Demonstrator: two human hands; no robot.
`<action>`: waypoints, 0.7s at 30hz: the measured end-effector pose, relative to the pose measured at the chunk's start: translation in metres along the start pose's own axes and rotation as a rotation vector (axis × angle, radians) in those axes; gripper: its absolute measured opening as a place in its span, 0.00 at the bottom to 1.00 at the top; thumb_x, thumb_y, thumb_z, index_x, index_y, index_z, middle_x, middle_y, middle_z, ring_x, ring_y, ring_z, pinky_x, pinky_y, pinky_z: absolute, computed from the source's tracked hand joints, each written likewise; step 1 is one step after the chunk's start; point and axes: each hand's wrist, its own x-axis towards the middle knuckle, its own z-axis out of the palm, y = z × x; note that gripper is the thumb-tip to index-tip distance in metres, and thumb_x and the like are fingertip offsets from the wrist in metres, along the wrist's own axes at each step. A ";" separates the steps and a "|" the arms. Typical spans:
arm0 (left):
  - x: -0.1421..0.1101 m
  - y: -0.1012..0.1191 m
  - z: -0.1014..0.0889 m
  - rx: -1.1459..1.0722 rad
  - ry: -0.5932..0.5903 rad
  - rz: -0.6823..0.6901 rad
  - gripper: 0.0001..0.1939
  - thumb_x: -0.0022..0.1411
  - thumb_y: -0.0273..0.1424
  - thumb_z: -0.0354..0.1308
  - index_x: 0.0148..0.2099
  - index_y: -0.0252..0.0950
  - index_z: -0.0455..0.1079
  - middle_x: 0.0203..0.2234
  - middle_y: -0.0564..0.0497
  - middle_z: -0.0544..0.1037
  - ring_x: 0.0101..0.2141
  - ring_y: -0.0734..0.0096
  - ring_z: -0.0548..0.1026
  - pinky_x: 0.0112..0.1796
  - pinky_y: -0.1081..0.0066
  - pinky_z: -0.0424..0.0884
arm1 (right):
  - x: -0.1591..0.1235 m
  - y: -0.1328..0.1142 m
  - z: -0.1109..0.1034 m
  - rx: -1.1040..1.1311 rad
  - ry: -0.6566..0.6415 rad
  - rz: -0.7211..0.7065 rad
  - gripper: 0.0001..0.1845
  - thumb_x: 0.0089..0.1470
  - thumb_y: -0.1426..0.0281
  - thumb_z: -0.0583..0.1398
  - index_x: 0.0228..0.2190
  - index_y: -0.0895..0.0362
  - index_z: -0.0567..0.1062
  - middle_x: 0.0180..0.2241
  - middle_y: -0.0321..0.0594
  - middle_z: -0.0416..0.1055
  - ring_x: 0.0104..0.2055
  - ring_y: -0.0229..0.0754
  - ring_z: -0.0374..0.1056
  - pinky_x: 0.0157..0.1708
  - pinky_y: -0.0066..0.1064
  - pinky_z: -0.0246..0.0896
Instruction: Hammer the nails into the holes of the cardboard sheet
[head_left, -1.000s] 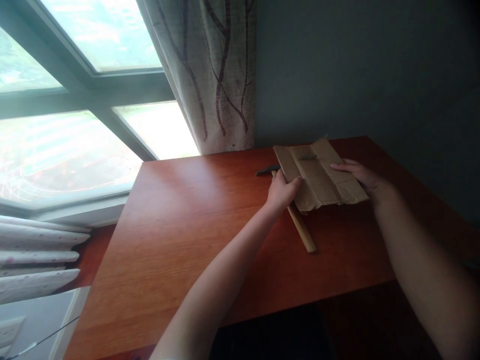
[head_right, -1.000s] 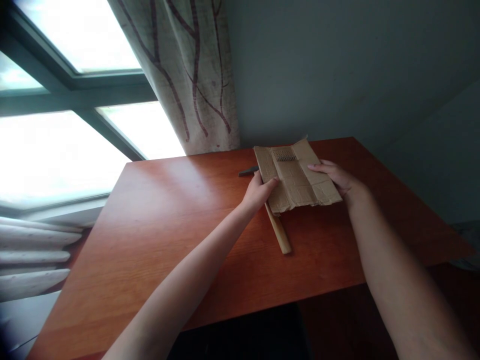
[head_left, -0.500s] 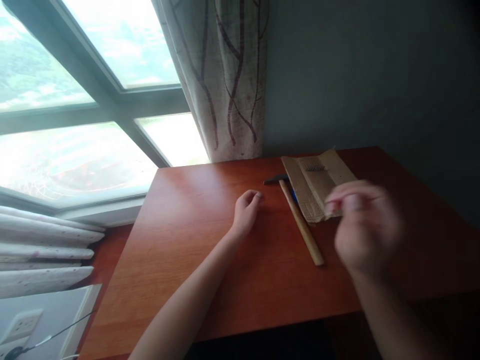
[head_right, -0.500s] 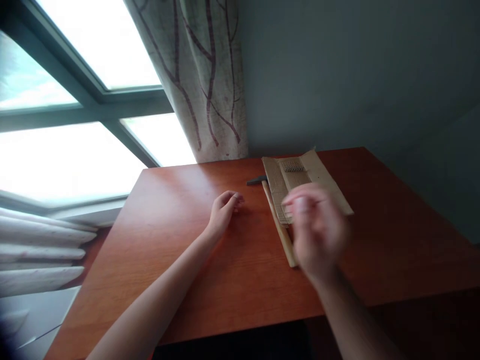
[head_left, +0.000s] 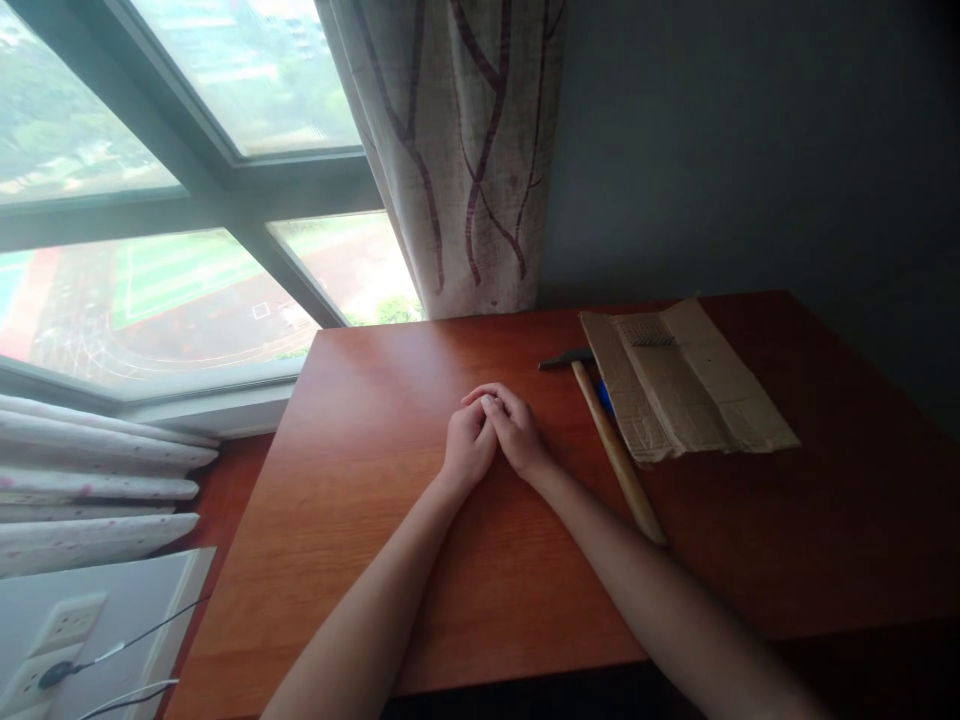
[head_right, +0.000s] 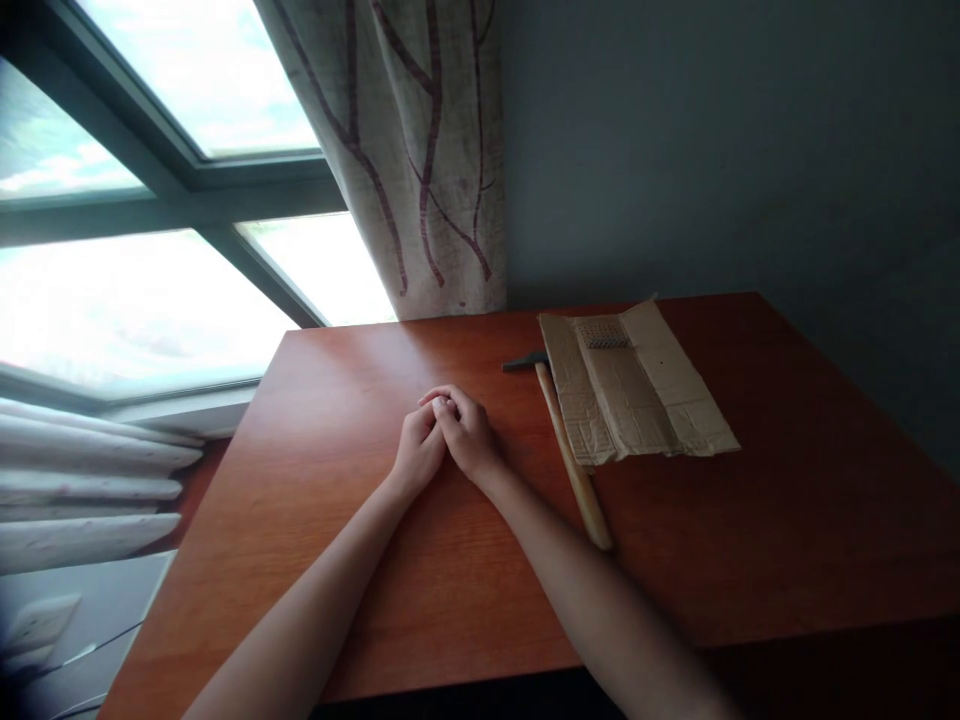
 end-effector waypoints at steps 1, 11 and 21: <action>0.000 0.000 0.000 0.002 -0.007 0.000 0.16 0.63 0.40 0.54 0.27 0.36 0.68 0.22 0.53 0.70 0.27 0.69 0.67 0.30 0.72 0.62 | -0.001 -0.002 0.001 0.008 0.006 -0.007 0.14 0.64 0.62 0.54 0.37 0.52 0.78 0.38 0.39 0.78 0.42 0.45 0.74 0.44 0.35 0.67; 0.001 0.006 0.001 0.012 0.002 0.008 0.17 0.62 0.41 0.53 0.25 0.38 0.63 0.22 0.53 0.68 0.28 0.68 0.66 0.32 0.71 0.63 | 0.000 0.006 0.007 -0.010 0.046 0.047 0.11 0.63 0.61 0.53 0.36 0.51 0.74 0.37 0.39 0.79 0.40 0.46 0.74 0.43 0.37 0.69; 0.001 0.007 0.001 0.019 0.002 0.014 0.15 0.63 0.38 0.53 0.25 0.37 0.63 0.22 0.52 0.70 0.28 0.68 0.67 0.32 0.71 0.63 | 0.000 0.005 0.005 -0.060 0.055 0.035 0.12 0.63 0.61 0.53 0.35 0.51 0.73 0.35 0.39 0.77 0.39 0.45 0.74 0.44 0.37 0.68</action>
